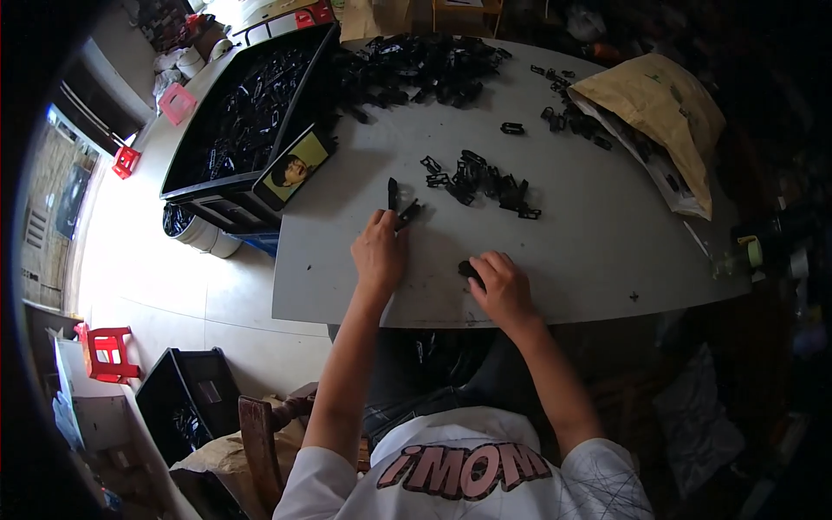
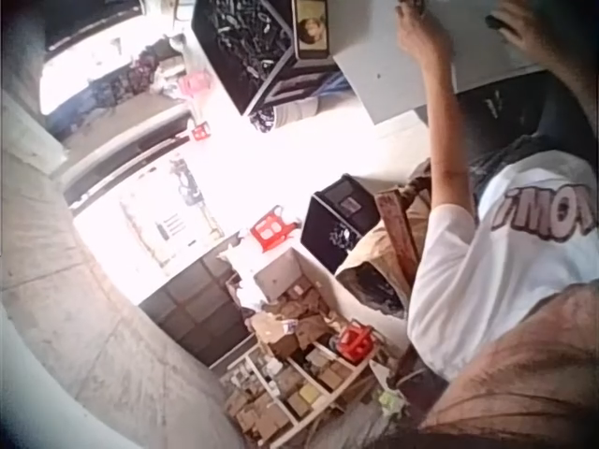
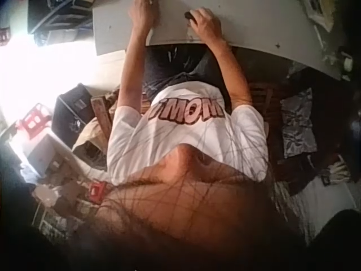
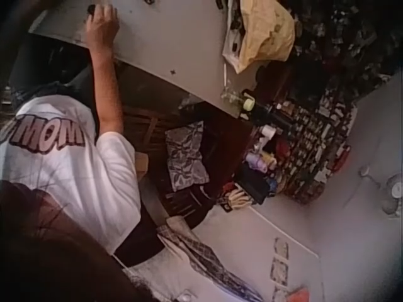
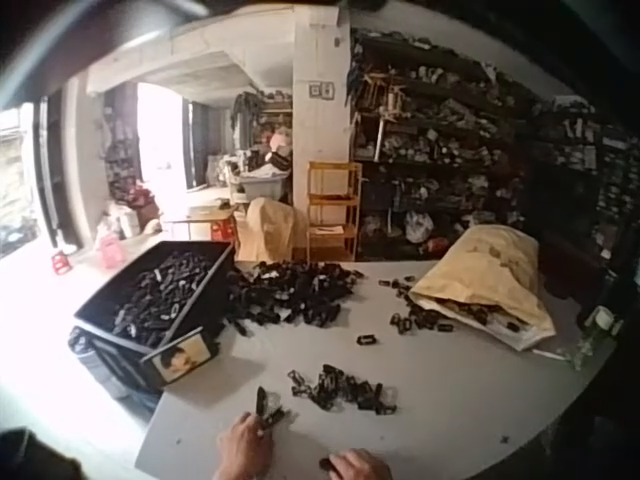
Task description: The recorder is manually assembling small black hardware clips on a workbench.
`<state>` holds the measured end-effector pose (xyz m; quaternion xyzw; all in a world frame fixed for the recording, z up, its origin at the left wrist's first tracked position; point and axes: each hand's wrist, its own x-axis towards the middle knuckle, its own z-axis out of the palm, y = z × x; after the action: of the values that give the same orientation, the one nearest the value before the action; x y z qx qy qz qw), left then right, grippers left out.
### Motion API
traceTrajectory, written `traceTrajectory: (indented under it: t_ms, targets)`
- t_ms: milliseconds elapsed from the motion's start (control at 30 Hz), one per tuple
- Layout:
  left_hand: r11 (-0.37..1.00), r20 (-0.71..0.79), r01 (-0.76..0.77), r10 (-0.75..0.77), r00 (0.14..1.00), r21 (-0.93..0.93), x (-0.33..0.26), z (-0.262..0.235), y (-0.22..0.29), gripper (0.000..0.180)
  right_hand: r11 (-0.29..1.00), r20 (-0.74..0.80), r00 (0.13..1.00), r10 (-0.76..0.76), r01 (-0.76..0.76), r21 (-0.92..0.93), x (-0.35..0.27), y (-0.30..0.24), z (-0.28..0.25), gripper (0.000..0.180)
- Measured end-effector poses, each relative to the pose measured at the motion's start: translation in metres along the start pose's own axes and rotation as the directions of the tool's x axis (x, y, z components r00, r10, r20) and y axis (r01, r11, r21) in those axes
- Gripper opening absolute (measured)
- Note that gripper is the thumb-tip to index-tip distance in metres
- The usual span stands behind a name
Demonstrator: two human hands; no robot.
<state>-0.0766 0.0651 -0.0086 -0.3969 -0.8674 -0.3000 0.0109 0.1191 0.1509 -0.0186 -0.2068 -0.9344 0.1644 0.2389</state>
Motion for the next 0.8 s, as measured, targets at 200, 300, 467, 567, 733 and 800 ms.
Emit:
traceTrajectory:
  t_ms: [200,300,467,567,733,800]
  targets:
    - [0.82,-0.036,-0.021,0.001,0.999,-0.572,-0.02,0.007,-0.01,0.014,0.993,0.036,0.992,0.119,-0.119,-0.014,-0.001,0.005,-0.001,0.028]
    - [0.76,0.221,0.176,-0.043,0.974,-0.626,-0.035,0.009,-0.013,0.023,0.969,-0.013,0.994,0.113,-0.107,0.222,0.007,-0.008,-0.008,0.027]
    - [0.678,0.332,0.288,-0.069,0.941,-0.676,-0.047,0.007,0.004,0.028,0.986,-0.092,0.996,-0.004,0.02,0.166,0.023,-0.033,-0.012,0.032]
    - [0.742,0.317,0.25,-0.054,0.947,-0.622,-0.048,0.001,0.011,0.027,0.994,-0.075,0.997,-0.025,0.033,0.102,0.023,-0.034,-0.011,0.032]
    - [0.732,0.283,0.198,-0.008,0.959,-0.652,-0.058,0.007,0.02,0.022,0.993,-0.075,0.991,-0.107,0.103,-0.053,0.02,-0.034,-0.009,0.035]
    - [0.756,0.358,0.247,-0.018,0.934,-0.607,-0.061,0.003,0.019,0.022,0.977,-0.061,0.976,-0.21,0.206,-0.061,0.015,-0.03,-0.012,0.033]
